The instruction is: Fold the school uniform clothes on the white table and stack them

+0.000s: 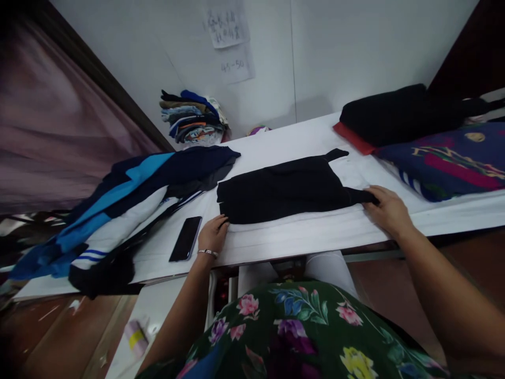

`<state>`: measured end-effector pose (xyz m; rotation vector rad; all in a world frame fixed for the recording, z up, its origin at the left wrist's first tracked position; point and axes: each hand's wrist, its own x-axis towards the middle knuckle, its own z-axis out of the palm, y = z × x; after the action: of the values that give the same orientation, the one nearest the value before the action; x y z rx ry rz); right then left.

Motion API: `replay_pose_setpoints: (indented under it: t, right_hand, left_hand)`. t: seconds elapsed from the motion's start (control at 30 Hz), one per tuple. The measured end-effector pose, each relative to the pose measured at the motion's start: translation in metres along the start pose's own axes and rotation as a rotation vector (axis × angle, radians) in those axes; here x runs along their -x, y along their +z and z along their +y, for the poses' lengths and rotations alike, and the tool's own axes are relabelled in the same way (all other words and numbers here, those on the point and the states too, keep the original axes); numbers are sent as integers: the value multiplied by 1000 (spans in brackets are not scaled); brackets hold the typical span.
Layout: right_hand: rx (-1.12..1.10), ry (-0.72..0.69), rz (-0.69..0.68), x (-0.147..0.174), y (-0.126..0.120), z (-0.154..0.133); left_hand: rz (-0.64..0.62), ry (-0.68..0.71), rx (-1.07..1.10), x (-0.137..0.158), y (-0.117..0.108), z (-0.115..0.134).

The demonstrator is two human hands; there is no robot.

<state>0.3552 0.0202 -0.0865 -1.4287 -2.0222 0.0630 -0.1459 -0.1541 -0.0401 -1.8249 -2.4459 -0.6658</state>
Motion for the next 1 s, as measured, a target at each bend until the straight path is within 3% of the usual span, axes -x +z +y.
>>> replay_pose_setpoints:
  t: [0.13,0.33,0.47,0.67,1.0]
  right_hand:
    - [70,-199,43,5,-10,-28]
    - [34,-405,-118,-2,-8,-73]
    - [33,-404,-146,-12,4,-78]
    - [48,-385,-128,-15,17,-70]
    - [4,-403,-134,-11,15,-65]
  left_hand:
    - [57,96,-68,0,-1,0]
    - [4,273,-78,-9,-1,9]
    - [-49,315,-104,-19,-2,15]
    - [64,270,-182,-27,-1,15]
    - [-84,252,-241,-25,-2,12]
